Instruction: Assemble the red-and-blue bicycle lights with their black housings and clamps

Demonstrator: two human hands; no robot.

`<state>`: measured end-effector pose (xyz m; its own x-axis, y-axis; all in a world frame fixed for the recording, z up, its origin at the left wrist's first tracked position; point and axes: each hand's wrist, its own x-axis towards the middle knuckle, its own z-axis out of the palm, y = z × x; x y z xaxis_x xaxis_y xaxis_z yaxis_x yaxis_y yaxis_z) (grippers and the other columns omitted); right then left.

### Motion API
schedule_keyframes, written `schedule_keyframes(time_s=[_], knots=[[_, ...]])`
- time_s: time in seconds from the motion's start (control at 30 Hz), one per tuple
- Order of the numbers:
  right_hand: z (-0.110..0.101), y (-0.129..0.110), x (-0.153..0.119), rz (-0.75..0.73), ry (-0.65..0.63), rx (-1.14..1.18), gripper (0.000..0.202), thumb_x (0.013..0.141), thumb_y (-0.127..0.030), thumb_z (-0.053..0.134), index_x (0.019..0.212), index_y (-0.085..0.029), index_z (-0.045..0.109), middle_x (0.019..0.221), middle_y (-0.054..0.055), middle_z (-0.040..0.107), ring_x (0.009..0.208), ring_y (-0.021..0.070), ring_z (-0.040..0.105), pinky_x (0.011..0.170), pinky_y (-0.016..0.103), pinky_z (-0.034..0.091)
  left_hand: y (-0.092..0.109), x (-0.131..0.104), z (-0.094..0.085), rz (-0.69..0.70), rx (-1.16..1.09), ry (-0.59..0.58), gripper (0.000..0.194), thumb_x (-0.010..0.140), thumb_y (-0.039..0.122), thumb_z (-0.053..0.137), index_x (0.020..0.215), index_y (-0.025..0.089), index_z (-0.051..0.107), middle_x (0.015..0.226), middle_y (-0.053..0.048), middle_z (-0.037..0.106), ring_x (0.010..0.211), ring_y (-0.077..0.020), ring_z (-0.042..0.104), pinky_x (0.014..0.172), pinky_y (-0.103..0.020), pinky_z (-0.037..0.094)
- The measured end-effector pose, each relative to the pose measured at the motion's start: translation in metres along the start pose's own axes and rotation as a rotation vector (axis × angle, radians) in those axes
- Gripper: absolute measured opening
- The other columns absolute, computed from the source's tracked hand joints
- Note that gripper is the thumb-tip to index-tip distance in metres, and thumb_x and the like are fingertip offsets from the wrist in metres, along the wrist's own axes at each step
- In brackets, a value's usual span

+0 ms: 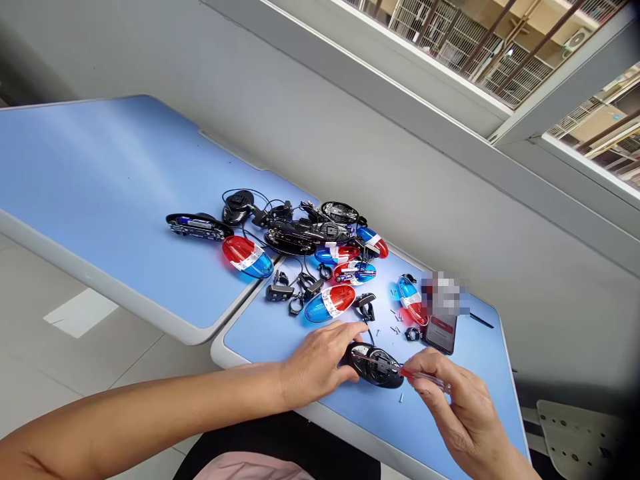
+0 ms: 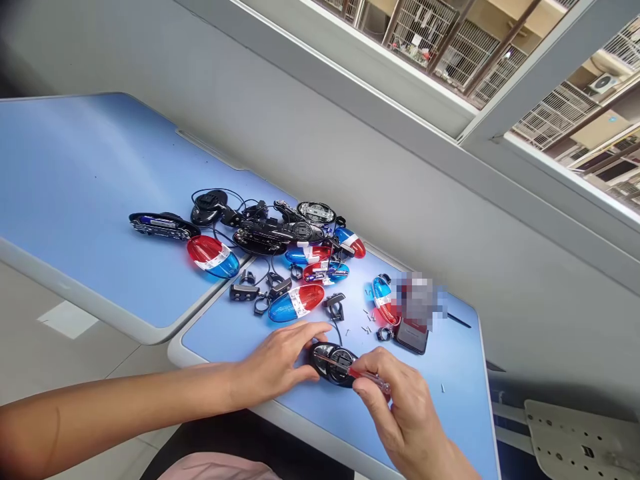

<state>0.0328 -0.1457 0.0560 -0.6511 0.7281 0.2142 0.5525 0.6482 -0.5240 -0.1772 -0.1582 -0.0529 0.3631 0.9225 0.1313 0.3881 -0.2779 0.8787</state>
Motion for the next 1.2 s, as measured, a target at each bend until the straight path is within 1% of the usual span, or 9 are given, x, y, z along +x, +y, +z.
schedule_keyframes(time_s=[0.13,0.27,0.43,0.77,1.0,1.1,1.2], knots=[[-0.002,0.005,-0.002,-0.017,-0.017,-0.018,0.012,0.099,-0.024,0.043,0.096,-0.023,0.055,0.074,-0.002,0.06,0.059,0.01,0.056,0.053,0.021,0.045,-0.001,0.0,0.001,0.008,0.001,0.009,0.063,0.073,0.014,0.08,0.126,0.021,0.047,0.111,-0.003,0.066,0.098,-0.0227,0.06,0.085,-0.032,0.047],[0.003,0.007,0.0,-0.047,-0.031,-0.014,0.014,0.1,-0.026,0.042,0.096,-0.023,0.055,0.075,-0.001,0.061,0.061,0.0102,0.057,0.056,0.021,0.047,-0.001,0.0,0.001,0.013,-0.002,0.007,0.063,0.073,0.014,0.08,0.126,0.022,0.046,0.11,-0.003,0.067,0.098,-0.0229,0.06,0.084,-0.032,0.047],[0.005,0.007,0.002,-0.064,-0.035,-0.009,0.012,0.1,-0.024,0.043,0.097,-0.022,0.055,0.075,-0.001,0.062,0.061,0.0101,0.057,0.055,0.021,0.046,-0.001,0.001,0.001,0.03,0.012,0.011,0.062,0.074,0.014,0.079,0.126,0.021,0.046,0.109,-0.003,0.066,0.097,-0.0227,0.06,0.083,-0.031,0.046],[-0.007,-0.003,0.013,-0.083,-0.071,-0.053,0.011,0.098,-0.021,0.045,0.094,-0.021,0.056,0.074,-0.001,0.061,0.06,0.0095,0.054,0.055,0.021,0.044,-0.002,-0.001,0.002,0.053,0.022,0.018,0.061,0.075,0.014,0.077,0.126,0.023,0.045,0.109,-0.002,0.065,0.096,-0.0222,0.059,0.082,-0.031,0.046],[-0.001,0.003,0.003,-0.079,-0.089,-0.034,0.01,0.097,-0.018,0.046,0.097,-0.02,0.055,0.076,0.001,0.062,0.062,0.0111,0.057,0.055,0.022,0.046,-0.002,0.0,0.001,0.054,0.025,0.008,0.06,0.075,0.014,0.077,0.125,0.023,0.045,0.108,-0.002,0.066,0.097,-0.0224,0.059,0.081,-0.03,0.045],[0.0,0.002,0.0,-0.095,-0.086,-0.029,0.01,0.096,-0.018,0.046,0.099,-0.02,0.055,0.076,0.001,0.062,0.062,0.0118,0.058,0.054,0.023,0.046,-0.003,0.0,0.001,0.048,0.021,0.007,0.059,0.076,0.015,0.076,0.125,0.023,0.045,0.109,-0.002,0.066,0.097,-0.0222,0.059,0.082,-0.03,0.045],[-0.001,-0.002,0.002,-0.08,-0.081,-0.041,0.012,0.096,-0.017,0.045,0.095,-0.021,0.056,0.074,0.001,0.063,0.058,0.0113,0.057,0.052,0.022,0.044,-0.002,0.0,0.001,0.045,0.022,0.0,0.054,0.078,0.016,0.073,0.125,0.023,0.045,0.109,-0.002,0.065,0.097,-0.0222,0.059,0.082,-0.031,0.045]])
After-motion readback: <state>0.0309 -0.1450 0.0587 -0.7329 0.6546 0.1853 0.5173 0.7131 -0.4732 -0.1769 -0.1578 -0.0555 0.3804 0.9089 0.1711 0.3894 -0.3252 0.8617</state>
